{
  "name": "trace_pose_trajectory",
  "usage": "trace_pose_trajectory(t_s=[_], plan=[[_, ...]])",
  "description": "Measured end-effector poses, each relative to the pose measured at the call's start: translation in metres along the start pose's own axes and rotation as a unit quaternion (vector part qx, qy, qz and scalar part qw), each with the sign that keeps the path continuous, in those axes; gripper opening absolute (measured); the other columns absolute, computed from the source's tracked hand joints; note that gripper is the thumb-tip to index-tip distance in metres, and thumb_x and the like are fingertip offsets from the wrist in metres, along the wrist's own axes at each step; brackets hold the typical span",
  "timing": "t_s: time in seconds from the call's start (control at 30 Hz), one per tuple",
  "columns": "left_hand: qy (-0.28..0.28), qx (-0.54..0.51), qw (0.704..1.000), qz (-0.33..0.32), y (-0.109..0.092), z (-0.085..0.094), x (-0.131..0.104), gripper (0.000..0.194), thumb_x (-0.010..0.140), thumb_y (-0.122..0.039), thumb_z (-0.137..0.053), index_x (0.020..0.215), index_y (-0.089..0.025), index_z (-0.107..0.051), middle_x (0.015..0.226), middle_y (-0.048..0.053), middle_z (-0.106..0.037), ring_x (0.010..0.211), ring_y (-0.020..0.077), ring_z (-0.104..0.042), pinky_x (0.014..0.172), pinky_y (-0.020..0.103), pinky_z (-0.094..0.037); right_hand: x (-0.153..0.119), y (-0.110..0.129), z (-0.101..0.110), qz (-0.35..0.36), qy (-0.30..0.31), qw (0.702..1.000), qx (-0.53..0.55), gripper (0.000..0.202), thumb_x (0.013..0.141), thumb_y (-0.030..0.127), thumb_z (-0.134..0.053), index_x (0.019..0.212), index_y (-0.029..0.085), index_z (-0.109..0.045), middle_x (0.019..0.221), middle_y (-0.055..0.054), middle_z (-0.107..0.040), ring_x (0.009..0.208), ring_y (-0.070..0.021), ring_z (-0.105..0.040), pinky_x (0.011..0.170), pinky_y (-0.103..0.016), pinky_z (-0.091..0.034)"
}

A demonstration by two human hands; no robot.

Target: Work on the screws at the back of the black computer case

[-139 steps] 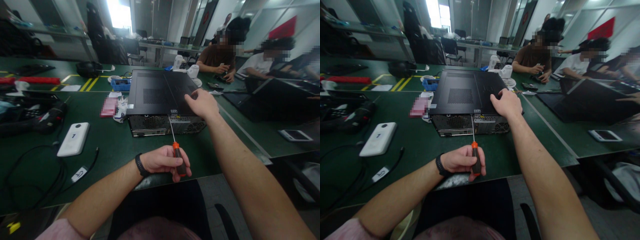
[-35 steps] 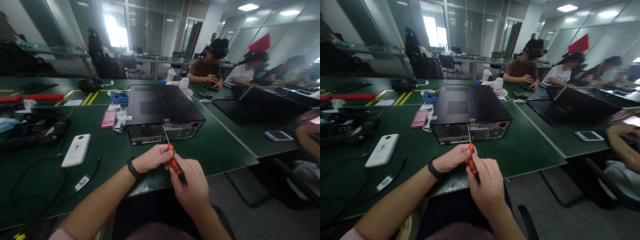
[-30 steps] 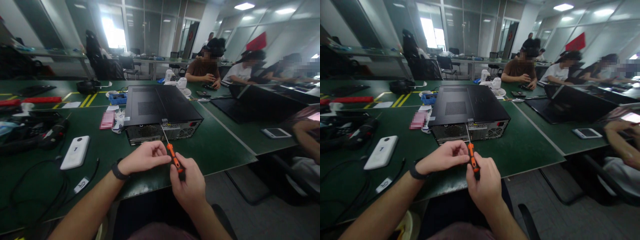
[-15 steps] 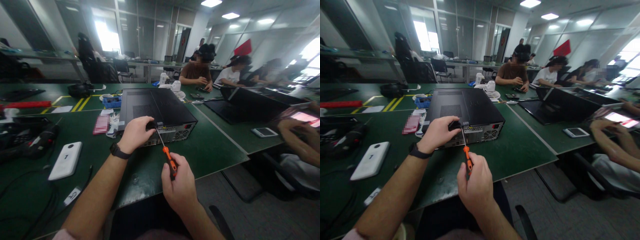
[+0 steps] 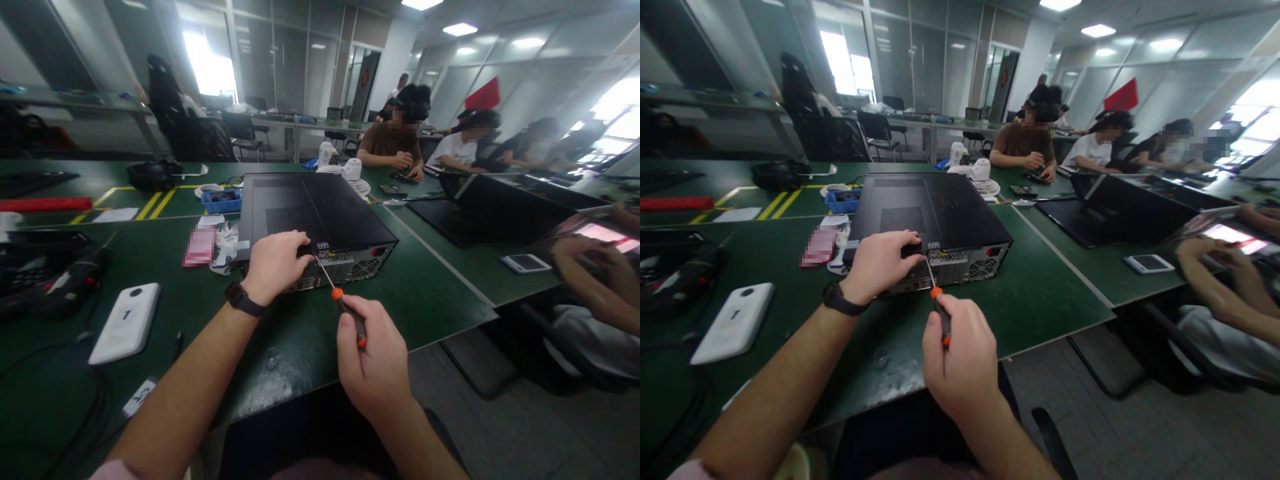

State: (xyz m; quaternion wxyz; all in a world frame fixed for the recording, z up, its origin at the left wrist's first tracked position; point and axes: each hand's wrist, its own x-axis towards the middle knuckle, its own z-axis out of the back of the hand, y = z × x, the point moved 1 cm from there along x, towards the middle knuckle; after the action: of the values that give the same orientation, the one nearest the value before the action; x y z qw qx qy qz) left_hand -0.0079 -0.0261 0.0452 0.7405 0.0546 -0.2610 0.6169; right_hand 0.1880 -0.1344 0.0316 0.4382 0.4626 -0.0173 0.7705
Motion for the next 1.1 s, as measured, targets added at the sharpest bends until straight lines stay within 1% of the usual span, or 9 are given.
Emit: trace_pose_trajectory(t_s=[0.1,0.2,0.33,0.4,0.5,0.6,0.7,0.93,1.1], plan=[[-0.008,0.001,1.000,-0.007,0.002,-0.002,-0.001,0.025,0.090,-0.035,-0.075,0.112,-0.024,-0.078,0.129,0.005,-0.078,0.115,0.0298,-0.075,0.093,0.042,-0.060,0.013,0.005,0.007,0.005,0.004,1.000,0.002,0.018,0.102,0.023,-0.050,0.114,0.018,-0.063,0.094,-0.007,-0.073,0.086,-0.0202,-0.073,0.078,-0.035,-0.060],[-0.008,-0.005,1.000,-0.015,0.005,-0.004,-0.002,0.025,0.092,-0.036,-0.074,0.113,-0.024,-0.078,0.132,0.005,-0.077,0.117,0.0281,-0.074,0.095,0.041,-0.060,0.016,0.006,0.006,-0.003,-0.013,1.000,-0.003,0.017,0.103,0.022,-0.051,0.115,0.018,-0.063,0.096,-0.006,-0.074,0.086,-0.0186,-0.073,0.078,-0.032,-0.059],[-0.011,-0.005,1.000,-0.021,0.007,-0.007,-0.003,0.026,0.092,-0.037,-0.074,0.115,-0.025,-0.078,0.134,0.005,-0.076,0.119,0.0279,-0.073,0.097,0.041,-0.059,0.005,0.000,-0.004,-0.016,-0.065,0.998,-0.013,0.016,0.104,0.021,-0.052,0.114,0.020,-0.065,0.093,-0.003,-0.074,0.082,-0.0155,-0.072,0.076,-0.029,-0.057],[-0.016,-0.003,1.000,-0.026,0.007,-0.008,-0.004,0.026,0.092,-0.036,-0.074,0.114,-0.025,-0.078,0.135,0.005,-0.076,0.120,0.0284,-0.073,0.096,0.042,-0.060,-0.003,-0.003,-0.008,-0.028,-0.078,0.997,-0.003,0.016,0.105,0.021,-0.051,0.113,0.021,-0.065,0.093,-0.003,-0.074,0.082,-0.0146,-0.072,0.076,-0.028,-0.057],[-0.022,0.000,0.999,-0.031,0.007,-0.009,-0.004,0.025,0.092,-0.035,-0.073,0.115,-0.024,-0.078,0.135,0.005,-0.076,0.122,0.0285,-0.073,0.097,0.042,-0.060,-0.014,-0.004,-0.014,-0.039,-0.078,0.996,0.017,0.018,0.105,0.021,-0.049,0.115,0.019,-0.063,0.096,-0.004,-0.073,0.085,-0.0152,-0.072,0.078,-0.028,-0.059],[-0.023,0.002,0.999,-0.033,0.007,-0.009,-0.005,0.025,0.092,-0.034,-0.073,0.115,-0.024,-0.078,0.134,0.006,-0.076,0.123,0.0287,-0.072,0.097,0.042,-0.060,-0.020,-0.003,-0.018,-0.026,-0.075,0.997,0.026,0.019,0.100,0.022,-0.053,0.117,0.018,-0.060,0.097,-0.006,-0.070,0.086,-0.0175,-0.071,0.077,-0.031,-0.061],[-0.026,0.002,0.999,-0.035,0.007,-0.009,-0.004,0.026,0.092,-0.035,-0.074,0.115,-0.023,-0.078,0.134,0.006,-0.076,0.122,0.0291,-0.073,0.096,0.042,-0.061,-0.024,-0.003,-0.023,-0.018,-0.089,0.996,0.017,0.023,0.095,0.019,-0.057,0.118,0.018,-0.059,0.098,-0.007,-0.070,0.088,-0.0195,-0.072,0.078,-0.033,-0.062],[-0.023,0.005,0.999,-0.033,0.005,-0.007,-0.006,0.027,0.093,-0.034,-0.072,0.117,-0.022,-0.077,0.134,0.008,-0.076,0.122,0.0300,-0.072,0.096,0.044,-0.060,-0.031,-0.010,-0.029,-0.055,-0.091,0.994,0.010,0.021,0.101,0.019,-0.054,0.120,0.021,-0.062,0.092,-0.003,-0.076,0.067,-0.0149,-0.072,0.068,-0.029,-0.062],[-0.022,0.008,0.999,-0.034,0.006,-0.007,-0.006,0.026,0.093,-0.034,-0.071,0.116,-0.023,-0.077,0.134,0.007,-0.076,0.124,0.0288,-0.072,0.099,0.043,-0.060,-0.034,-0.009,-0.030,-0.083,-0.095,0.992,0.027,0.030,0.098,0.024,-0.058,0.127,0.020,-0.058,0.101,-0.008,-0.076,0.077,-0.0195,-0.076,0.068,-0.032,-0.063]])
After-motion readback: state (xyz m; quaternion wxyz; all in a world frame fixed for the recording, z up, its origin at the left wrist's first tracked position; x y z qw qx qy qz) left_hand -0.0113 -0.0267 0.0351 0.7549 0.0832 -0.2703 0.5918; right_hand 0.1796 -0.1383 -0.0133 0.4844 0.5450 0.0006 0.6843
